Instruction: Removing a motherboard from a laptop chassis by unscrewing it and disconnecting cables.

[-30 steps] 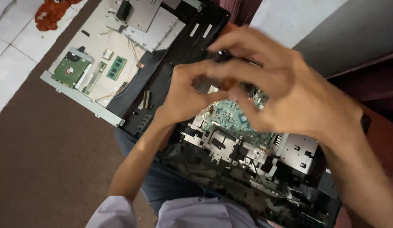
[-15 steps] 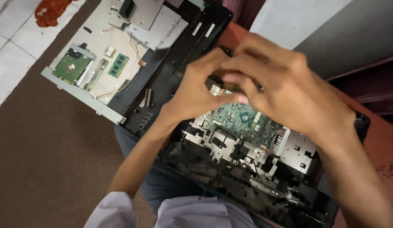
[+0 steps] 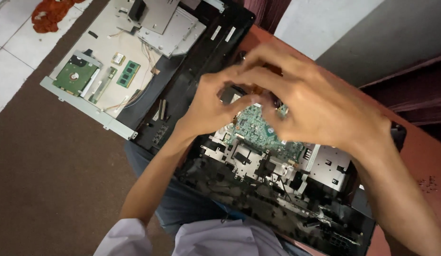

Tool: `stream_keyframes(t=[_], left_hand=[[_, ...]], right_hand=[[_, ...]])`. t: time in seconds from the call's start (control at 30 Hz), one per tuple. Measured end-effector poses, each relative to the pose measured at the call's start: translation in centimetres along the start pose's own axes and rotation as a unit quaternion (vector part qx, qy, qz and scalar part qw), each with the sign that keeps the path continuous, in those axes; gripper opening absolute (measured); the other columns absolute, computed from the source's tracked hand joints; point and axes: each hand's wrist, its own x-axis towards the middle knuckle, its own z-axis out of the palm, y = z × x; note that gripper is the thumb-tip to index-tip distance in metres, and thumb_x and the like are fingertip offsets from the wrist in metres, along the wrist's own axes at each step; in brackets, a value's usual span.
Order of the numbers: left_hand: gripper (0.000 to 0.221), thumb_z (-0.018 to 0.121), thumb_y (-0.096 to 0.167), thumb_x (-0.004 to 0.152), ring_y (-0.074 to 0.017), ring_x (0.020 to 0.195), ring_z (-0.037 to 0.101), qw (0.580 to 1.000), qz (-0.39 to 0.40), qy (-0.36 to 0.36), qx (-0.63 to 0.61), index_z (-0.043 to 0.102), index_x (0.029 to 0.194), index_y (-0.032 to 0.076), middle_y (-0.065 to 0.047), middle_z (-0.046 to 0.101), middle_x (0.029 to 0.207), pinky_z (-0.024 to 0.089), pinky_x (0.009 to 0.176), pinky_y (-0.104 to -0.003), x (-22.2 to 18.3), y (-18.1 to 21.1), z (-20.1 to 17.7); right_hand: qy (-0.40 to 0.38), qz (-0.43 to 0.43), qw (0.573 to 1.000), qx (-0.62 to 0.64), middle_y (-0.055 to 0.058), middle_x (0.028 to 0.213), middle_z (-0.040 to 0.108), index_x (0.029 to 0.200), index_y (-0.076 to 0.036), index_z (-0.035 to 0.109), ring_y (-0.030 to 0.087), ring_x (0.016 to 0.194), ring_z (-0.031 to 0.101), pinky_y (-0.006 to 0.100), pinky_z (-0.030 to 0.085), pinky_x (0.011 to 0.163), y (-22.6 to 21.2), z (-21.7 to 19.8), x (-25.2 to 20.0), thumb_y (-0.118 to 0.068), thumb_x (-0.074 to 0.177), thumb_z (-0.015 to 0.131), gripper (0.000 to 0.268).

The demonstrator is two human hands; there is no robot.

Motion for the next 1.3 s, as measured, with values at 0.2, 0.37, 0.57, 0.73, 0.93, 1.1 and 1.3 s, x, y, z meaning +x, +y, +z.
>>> stream_keyframes(t=[0.2,0.37,0.57,0.73,0.93,1.1,1.3], left_hand=[[0.019,0.074,0.012,0.095,-0.018,0.078,0.053,0.995,0.055,0.067,0.046,0.055,0.096,0.01,-0.006,0.056,0.091,0.049,0.074,-0.032,0.4,0.6,0.1],[0.043,0.069,0.007,0.098,-0.0216,0.107,0.065,0.993,-0.012,-0.076,0.092,0.05,0.136,0.012,-0.009,0.064,0.12,0.056,0.09,-0.035,-2.2,-1.5,-2.1],[0.046,0.072,0.014,0.096,-0.0257,0.104,0.065,0.966,-0.117,-0.151,0.176,0.058,0.14,0.008,-0.01,0.066,0.115,0.05,0.092,-0.041,-4.8,-2.8,-1.5],[0.019,0.067,0.011,0.099,-0.0272,0.091,0.073,0.991,-0.022,-0.043,0.126,0.071,0.115,0.002,-0.013,0.072,0.101,0.063,0.088,-0.041,-4.3,-2.5,1.5],[0.019,0.066,0.013,0.101,-0.026,0.089,0.077,0.999,0.013,0.045,0.019,0.072,0.115,0.001,-0.016,0.075,0.101,0.066,0.08,-0.033,-2.2,1.6,4.0],[0.019,0.07,0.012,0.104,-0.0103,0.083,0.074,0.991,0.016,0.063,-0.121,0.071,0.123,0.013,-0.006,0.079,0.105,0.052,0.059,-0.014,-1.7,2.1,7.2],[0.022,0.07,0.003,0.102,-0.0058,0.073,0.047,0.985,-0.041,0.006,-0.17,0.073,0.122,0.012,-0.004,0.07,0.115,0.029,0.055,-0.019,-0.9,4.7,13.3]], right_hand=[[0.03,0.094,0.995,0.013,0.018,0.108,0.057,0.128,0.005,0.059,0.028,0.077,0.062,0.041,0.049,0.069,-0.3,1.3,-0.1,-0.017,0.11,0.054,0.029],[0.03,0.11,0.993,0.026,0.019,0.103,0.06,0.117,0.007,0.058,0.02,0.061,0.064,0.031,0.063,0.049,-0.5,0.9,-0.8,-0.013,0.112,0.047,0.023],[0.103,0.072,0.992,-0.01,0.026,0.107,0.063,0.119,0.012,0.056,0.034,0.09,0.069,0.041,0.06,0.078,-0.8,-1.7,-3.2,-0.014,0.114,0.047,0.028],[0.158,0.086,0.981,-0.07,0.029,0.106,0.067,0.119,0.018,0.06,0.034,0.087,0.071,0.038,0.06,0.072,-0.6,-3.5,-7.6,-0.004,0.118,0.058,0.022],[0.185,0.247,0.948,0.072,0.025,0.137,0.053,0.142,0.001,0.042,0.033,0.117,0.06,0.04,0.05,0.099,5.2,-1.9,-23.6,-0.007,0.114,0.048,0.029],[0.341,0.419,0.828,0.148,0.0,0.12,0.06,0.118,-0.014,0.062,0.015,0.112,0.06,0.03,0.05,0.107,2.0,1.6,-27.6,-0.016,0.116,0.058,0.005],[0.449,0.218,0.718,0.486,-0.003,0.079,0.056,0.14,0.004,0.055,0.006,0.054,0.046,0.018,0.041,0.046,-3.7,7.4,-22.2,0.003,0.099,0.058,0.041]])
